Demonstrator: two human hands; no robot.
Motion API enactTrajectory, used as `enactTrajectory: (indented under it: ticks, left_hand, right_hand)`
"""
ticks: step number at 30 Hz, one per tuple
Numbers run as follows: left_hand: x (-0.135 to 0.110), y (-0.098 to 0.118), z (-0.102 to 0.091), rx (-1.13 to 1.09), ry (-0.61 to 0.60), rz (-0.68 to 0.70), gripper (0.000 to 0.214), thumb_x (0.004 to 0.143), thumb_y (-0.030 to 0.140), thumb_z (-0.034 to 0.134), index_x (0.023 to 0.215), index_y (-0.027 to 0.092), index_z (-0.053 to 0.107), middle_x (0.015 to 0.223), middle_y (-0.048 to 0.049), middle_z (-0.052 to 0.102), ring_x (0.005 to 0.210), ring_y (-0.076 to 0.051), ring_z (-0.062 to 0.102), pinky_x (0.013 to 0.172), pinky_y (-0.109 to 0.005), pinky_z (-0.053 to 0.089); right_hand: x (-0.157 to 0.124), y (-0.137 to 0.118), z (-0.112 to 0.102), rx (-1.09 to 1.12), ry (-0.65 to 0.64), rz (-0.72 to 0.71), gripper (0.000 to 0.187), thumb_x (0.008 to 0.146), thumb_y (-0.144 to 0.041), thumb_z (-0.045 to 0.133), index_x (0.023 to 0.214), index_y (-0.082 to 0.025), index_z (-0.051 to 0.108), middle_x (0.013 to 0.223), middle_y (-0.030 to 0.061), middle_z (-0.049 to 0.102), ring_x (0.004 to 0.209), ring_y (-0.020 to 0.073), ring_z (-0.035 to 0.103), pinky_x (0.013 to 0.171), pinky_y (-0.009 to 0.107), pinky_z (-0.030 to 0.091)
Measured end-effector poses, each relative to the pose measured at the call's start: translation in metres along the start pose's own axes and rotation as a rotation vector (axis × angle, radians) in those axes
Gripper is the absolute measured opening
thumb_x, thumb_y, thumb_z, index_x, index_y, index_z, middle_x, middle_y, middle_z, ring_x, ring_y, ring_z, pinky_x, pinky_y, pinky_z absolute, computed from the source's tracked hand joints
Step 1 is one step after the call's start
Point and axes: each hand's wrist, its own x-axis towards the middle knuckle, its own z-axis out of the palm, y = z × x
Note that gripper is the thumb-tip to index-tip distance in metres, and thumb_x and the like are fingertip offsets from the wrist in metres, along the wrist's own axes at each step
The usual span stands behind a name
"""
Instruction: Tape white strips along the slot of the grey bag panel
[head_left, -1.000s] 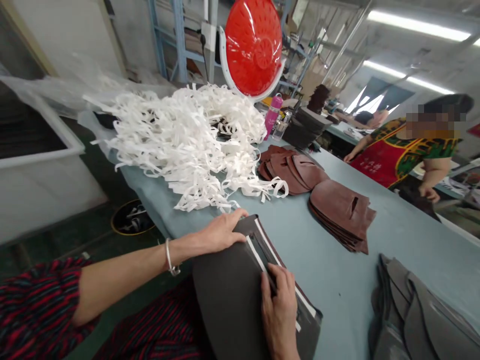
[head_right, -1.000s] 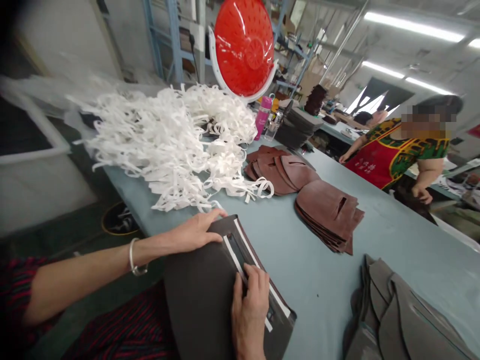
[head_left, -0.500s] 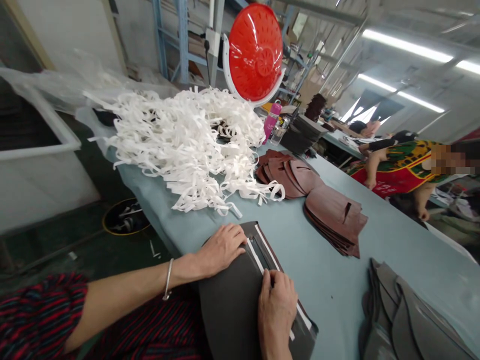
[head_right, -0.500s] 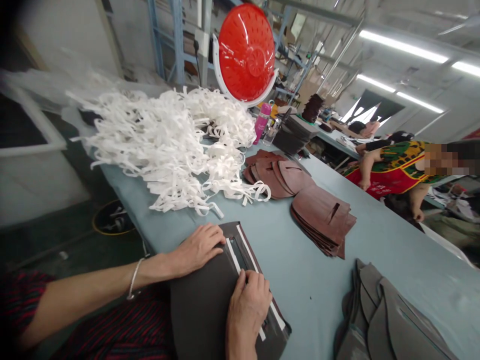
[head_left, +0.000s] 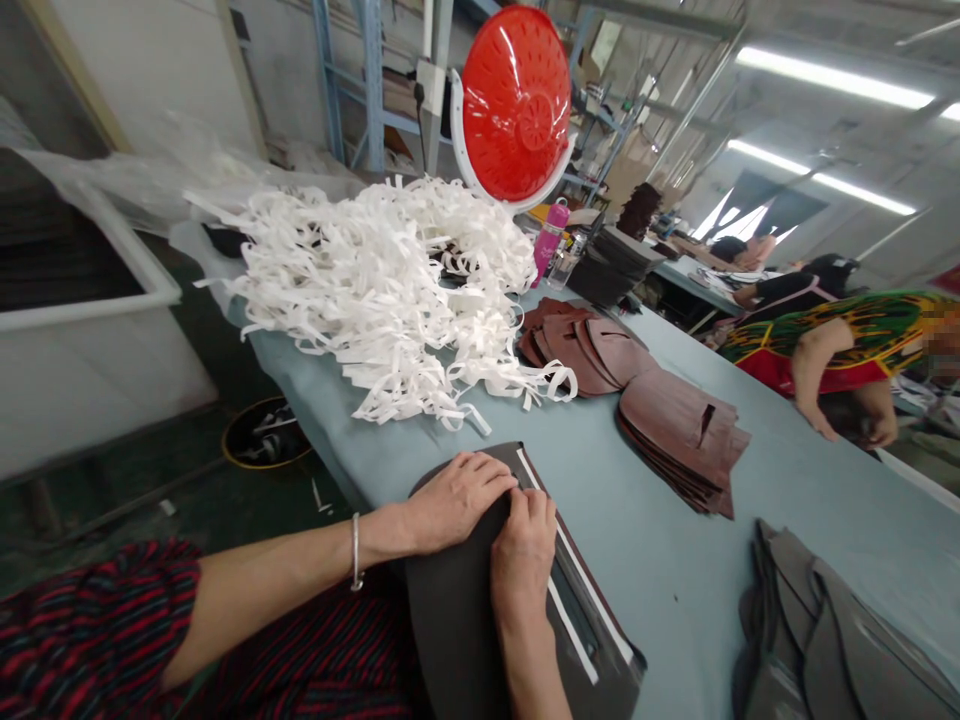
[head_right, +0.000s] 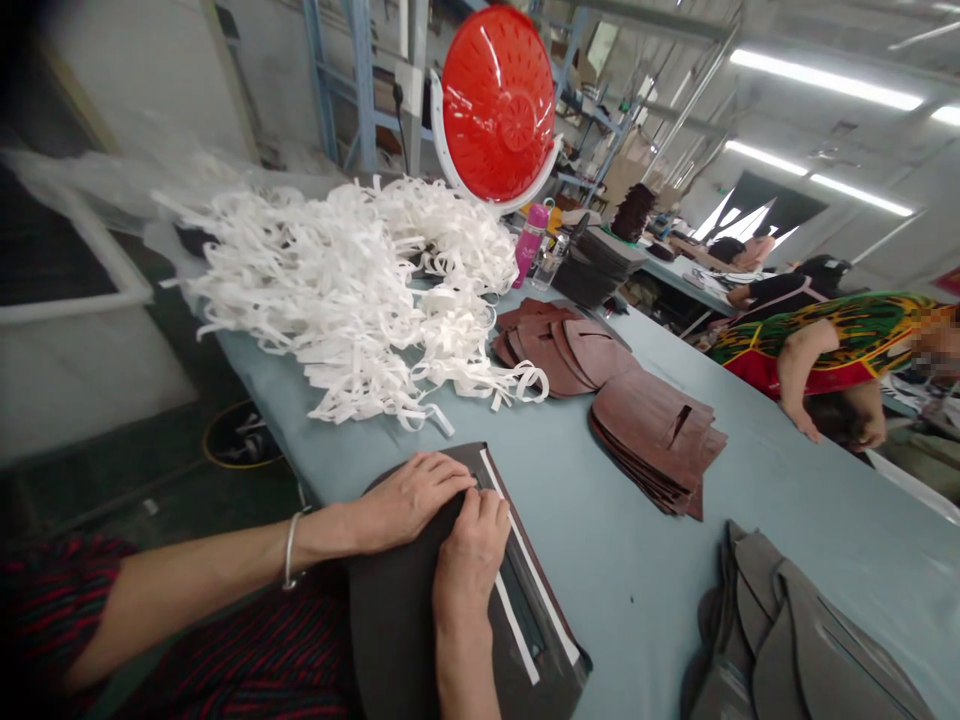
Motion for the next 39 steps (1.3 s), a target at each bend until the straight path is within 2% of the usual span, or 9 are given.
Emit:
enactTrajectory:
  ticks: [3,7,11,16,22,27,32,35,39]
  left_hand:
    - [0.0,-0.002,0.002,-0.006,0.016,-0.008,0.032,0.089,0.012,0.047,0.119,0.019,0.054,0.121,-0.0062,0.056,0.116,-0.019,0.047,0.099,-0.035,0.038]
    - [0.0,-0.004,0.005,-0.016,0.038,0.009,0.032,0.09,0.01,0.044,0.119,0.018,0.055,0.12,-0.0067,0.057,0.115,-0.019,0.047,0.099,-0.035,0.039]
    - [-0.001,-0.005,0.007,-0.037,0.041,0.035,0.032,0.091,0.011,0.042,0.119,0.017,0.055,0.12,-0.007,0.057,0.114,-0.02,0.048,0.1,-0.036,0.04]
    - [0.0,-0.005,0.007,-0.038,0.038,0.04,0.032,0.089,0.009,0.044,0.119,0.015,0.055,0.12,-0.0073,0.057,0.113,-0.02,0.047,0.102,-0.035,0.039]
    - [-0.002,-0.007,0.009,-0.016,0.036,0.05,0.029,0.088,0.011,0.048,0.114,0.019,0.056,0.118,-0.0061,0.057,0.113,-0.021,0.049,0.1,-0.037,0.04]
    - [0.001,-0.005,0.011,0.059,0.057,0.152,0.021,0.092,0.013,0.045,0.109,0.018,0.057,0.124,-0.0071,0.055,0.116,-0.021,0.049,0.098,-0.037,0.041]
    - [0.003,-0.002,0.013,0.105,0.037,0.213,0.019,0.094,0.015,0.043,0.107,0.016,0.057,0.104,-0.007,0.063,0.11,-0.019,0.054,0.094,-0.035,0.043]
    - [0.001,-0.003,0.013,0.105,0.044,0.219,0.021,0.095,0.014,0.042,0.109,0.016,0.057,0.108,-0.0075,0.063,0.112,-0.019,0.054,0.095,-0.035,0.042]
    - [-0.001,-0.006,0.013,0.056,0.036,0.229,0.023,0.095,0.014,0.041,0.111,0.017,0.057,0.113,-0.006,0.062,0.114,-0.018,0.053,0.098,-0.035,0.042]
  right_hand:
    - [-0.005,0.001,-0.005,-0.038,-0.021,-0.016,0.034,0.084,-0.003,0.032,0.097,-0.018,0.06,0.09,0.0094,0.057,0.087,0.0259,0.047,0.076,0.04,0.043]
    - [-0.026,0.013,-0.015,-0.079,-0.05,-0.031,0.032,0.087,-0.005,0.034,0.1,-0.018,0.06,0.093,0.0103,0.057,0.087,0.0266,0.048,0.078,0.041,0.043]
    - [-0.045,0.025,-0.022,-0.039,-0.014,0.011,0.024,0.091,-0.012,0.037,0.099,-0.018,0.059,0.092,0.009,0.056,0.087,0.0247,0.05,0.08,0.039,0.043]
    - [-0.03,0.024,-0.013,-0.042,-0.026,0.073,0.021,0.093,-0.019,0.04,0.095,-0.015,0.06,0.085,0.0087,0.057,0.083,0.0244,0.052,0.073,0.037,0.042]
    - [-0.018,0.021,0.003,-0.057,0.001,0.082,0.021,0.087,-0.011,0.042,0.093,-0.016,0.061,0.087,0.0087,0.058,0.082,0.0251,0.052,0.07,0.035,0.041]
    - [-0.017,0.004,-0.003,-0.171,-0.01,0.074,0.022,0.084,-0.003,0.042,0.089,-0.013,0.061,0.086,0.0104,0.056,0.083,0.0266,0.049,0.074,0.038,0.041]
    - [-0.015,-0.007,-0.014,-0.325,-0.086,0.002,0.024,0.085,-0.002,0.04,0.088,-0.013,0.061,0.083,0.011,0.055,0.08,0.0281,0.047,0.071,0.039,0.04]
    - [-0.033,0.004,-0.022,-0.321,-0.101,-0.061,0.025,0.085,-0.003,0.039,0.093,-0.012,0.061,0.085,0.0118,0.055,0.081,0.0283,0.047,0.07,0.039,0.04]
    - [-0.083,0.034,-0.04,-0.262,-0.06,-0.103,0.03,0.086,-0.003,0.036,0.106,-0.012,0.058,0.096,0.0141,0.056,0.088,0.0292,0.049,0.078,0.042,0.04]
